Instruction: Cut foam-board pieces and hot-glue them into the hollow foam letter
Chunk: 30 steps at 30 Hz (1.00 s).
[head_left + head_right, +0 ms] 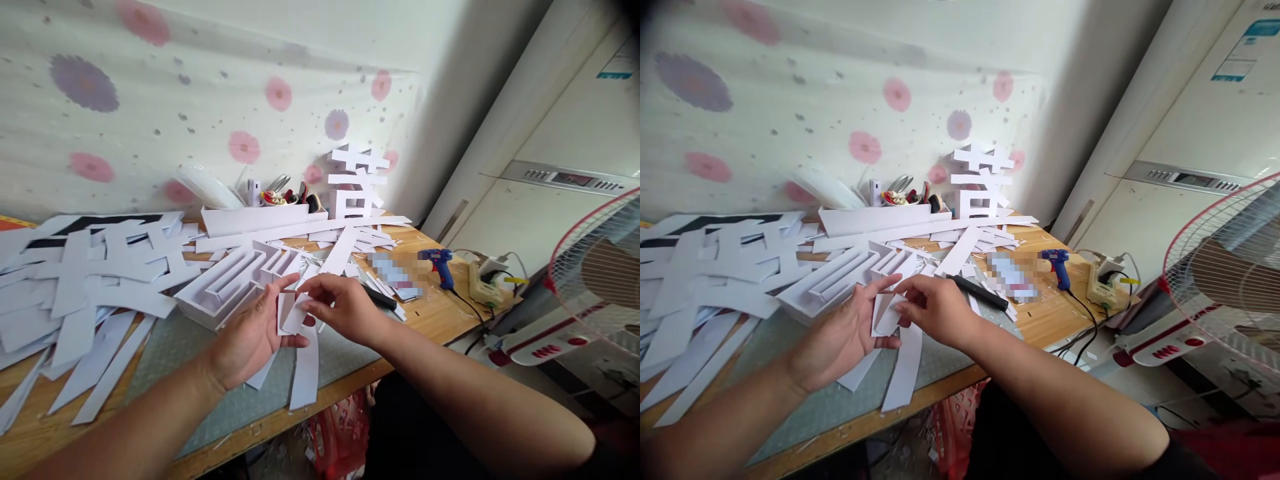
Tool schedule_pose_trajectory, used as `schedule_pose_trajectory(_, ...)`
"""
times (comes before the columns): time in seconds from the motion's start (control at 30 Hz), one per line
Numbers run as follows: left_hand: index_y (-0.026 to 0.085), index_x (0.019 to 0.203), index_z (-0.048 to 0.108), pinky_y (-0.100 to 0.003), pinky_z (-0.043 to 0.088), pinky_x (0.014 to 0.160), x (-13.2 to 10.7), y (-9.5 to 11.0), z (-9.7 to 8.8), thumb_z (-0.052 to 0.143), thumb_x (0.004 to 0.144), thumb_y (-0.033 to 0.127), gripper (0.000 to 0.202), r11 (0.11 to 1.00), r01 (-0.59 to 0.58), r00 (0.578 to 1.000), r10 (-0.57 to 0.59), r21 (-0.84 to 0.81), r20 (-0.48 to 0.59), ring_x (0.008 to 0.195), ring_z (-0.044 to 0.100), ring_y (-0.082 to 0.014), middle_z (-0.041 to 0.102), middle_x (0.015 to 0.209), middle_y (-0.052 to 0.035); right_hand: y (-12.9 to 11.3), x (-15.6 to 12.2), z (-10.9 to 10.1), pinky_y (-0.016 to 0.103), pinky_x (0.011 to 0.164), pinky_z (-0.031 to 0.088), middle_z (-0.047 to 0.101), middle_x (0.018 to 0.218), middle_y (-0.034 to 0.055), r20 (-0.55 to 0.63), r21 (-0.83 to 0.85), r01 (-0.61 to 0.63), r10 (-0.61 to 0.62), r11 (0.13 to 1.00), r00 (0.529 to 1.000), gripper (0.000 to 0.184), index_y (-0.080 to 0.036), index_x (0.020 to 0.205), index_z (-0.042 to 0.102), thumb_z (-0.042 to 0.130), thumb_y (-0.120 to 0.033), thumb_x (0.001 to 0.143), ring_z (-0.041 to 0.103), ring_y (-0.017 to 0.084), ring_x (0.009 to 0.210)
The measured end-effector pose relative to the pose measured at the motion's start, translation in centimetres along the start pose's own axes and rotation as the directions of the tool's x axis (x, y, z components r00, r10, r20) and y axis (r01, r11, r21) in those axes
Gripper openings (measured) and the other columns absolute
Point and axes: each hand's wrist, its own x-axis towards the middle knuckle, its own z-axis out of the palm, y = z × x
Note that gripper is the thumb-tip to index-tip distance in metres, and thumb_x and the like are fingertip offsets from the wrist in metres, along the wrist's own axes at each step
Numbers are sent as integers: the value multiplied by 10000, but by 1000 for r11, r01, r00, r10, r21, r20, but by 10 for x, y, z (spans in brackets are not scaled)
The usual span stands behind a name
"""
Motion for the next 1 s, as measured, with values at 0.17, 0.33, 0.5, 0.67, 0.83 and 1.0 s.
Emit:
schedule_pose_trajectory(0.17,290,1342,480,-316,514,639,0,-1,1,483,845,652,615,998,57,998,-58,28,31,809,591,-186,541,1105,-68,-1,2,1,246,627,433,634,748,9,-15,-313,165,-179,935,984,153,-161,949,692,625,-151,812,527,102,636)
schedule_pose_trajectory(0.33,267,1387,429,-250,440,522,-2,-4,3,470,798,724,746,995,78,997,-79,57,13,661,541,-141,536,890,-30,-3,2,4,278,729,469,619,870,40,36,-379,201,-202,903,979,155,-173,970,691,638,-159,826,566,126,753)
schedule_pose_trajectory(0.5,263,1387,413,-231,416,489,-3,-5,3,512,762,737,791,994,72,997,-73,81,1,606,546,-121,560,862,-10,-5,4,4,281,717,476,593,878,33,51,-290,108,-97,951,994,90,-172,885,667,677,-186,797,555,130,779)
schedule_pose_trajectory(0.67,197,1081,608,-291,520,676,1,0,-4,656,839,414,329,992,37,998,-29,125,-62,726,659,-169,683,873,-44,-3,6,-7,269,650,457,594,743,-10,-1,19,-65,65,998,998,119,-166,789,589,692,-222,772,552,111,677)
schedule_pose_trajectory(0.83,152,820,629,-231,509,608,3,6,-9,640,862,336,189,976,115,993,-105,186,-60,649,661,-135,750,822,-95,5,7,-17,247,586,439,570,708,-29,-6,330,-164,176,930,984,213,-160,776,587,748,-283,709,525,87,611)
schedule_pose_trajectory(1.0,149,835,652,-170,499,532,1,9,-7,674,838,307,159,981,161,984,-168,105,60,560,646,-98,741,736,-61,6,5,-16,237,569,441,550,673,-50,-3,443,-80,91,893,996,314,-182,940,665,784,-325,687,500,80,587)
